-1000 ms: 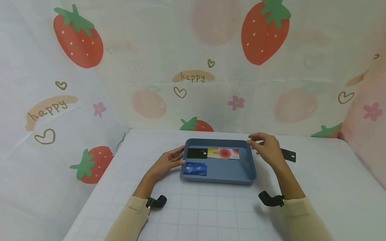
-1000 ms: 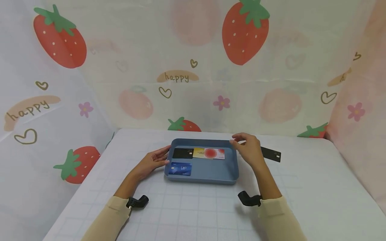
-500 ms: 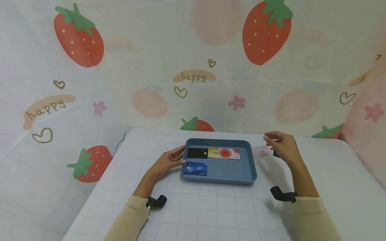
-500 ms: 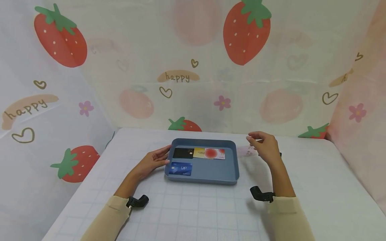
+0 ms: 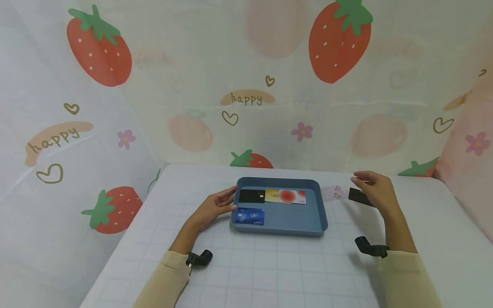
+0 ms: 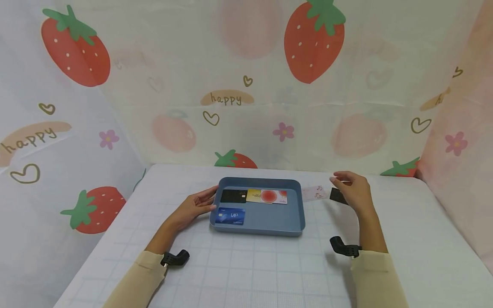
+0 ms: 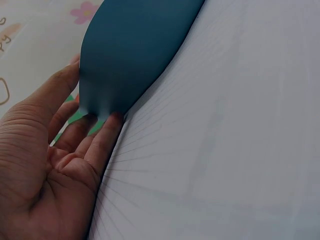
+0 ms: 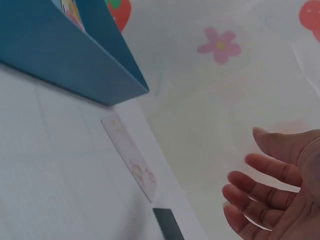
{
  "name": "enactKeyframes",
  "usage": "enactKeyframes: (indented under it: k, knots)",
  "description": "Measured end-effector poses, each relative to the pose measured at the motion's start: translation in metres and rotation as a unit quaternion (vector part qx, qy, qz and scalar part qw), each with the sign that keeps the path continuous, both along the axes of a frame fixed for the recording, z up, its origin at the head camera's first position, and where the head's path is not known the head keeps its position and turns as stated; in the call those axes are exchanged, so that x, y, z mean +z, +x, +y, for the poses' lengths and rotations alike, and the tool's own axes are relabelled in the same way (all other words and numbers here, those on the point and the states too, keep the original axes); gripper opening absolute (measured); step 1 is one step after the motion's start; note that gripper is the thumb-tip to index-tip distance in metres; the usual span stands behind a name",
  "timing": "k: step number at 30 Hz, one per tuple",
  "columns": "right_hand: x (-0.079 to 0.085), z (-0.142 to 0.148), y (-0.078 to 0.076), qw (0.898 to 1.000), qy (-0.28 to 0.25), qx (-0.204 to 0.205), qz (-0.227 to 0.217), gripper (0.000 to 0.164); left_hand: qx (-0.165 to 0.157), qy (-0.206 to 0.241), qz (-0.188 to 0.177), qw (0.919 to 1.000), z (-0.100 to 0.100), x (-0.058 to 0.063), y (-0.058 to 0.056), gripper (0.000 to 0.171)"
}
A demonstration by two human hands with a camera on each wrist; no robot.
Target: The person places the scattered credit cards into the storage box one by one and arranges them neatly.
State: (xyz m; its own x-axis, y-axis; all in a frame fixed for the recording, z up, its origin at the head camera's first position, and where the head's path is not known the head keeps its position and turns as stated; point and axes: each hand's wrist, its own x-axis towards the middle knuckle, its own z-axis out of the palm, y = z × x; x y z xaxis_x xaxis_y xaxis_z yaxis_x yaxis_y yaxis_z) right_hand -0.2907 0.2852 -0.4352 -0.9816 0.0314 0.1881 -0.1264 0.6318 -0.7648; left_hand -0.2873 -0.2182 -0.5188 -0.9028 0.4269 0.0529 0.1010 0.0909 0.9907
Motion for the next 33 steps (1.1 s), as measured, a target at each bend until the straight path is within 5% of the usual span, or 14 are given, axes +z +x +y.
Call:
enactKeyframes:
  k: [7,18,33]
  knots:
    - [-0.011,0.015,-0.003,1.0,0.016,-0.024,-0.011,0.057,0.0,-0.004,0.001,1.0,0.001,0.0,0.0,0.072]
    - [-0.025,0.039,-0.003,0.997,0.069,-0.009,-0.025,0.053,0.003,-0.008,0.0,1.0,0.001,0.001,0.001,0.073]
    - [-0.037,0.049,-0.003,0.994,0.063,-0.032,-0.078,0.059,0.001,-0.009,0.0,1.0,0.001,0.003,0.002,0.071]
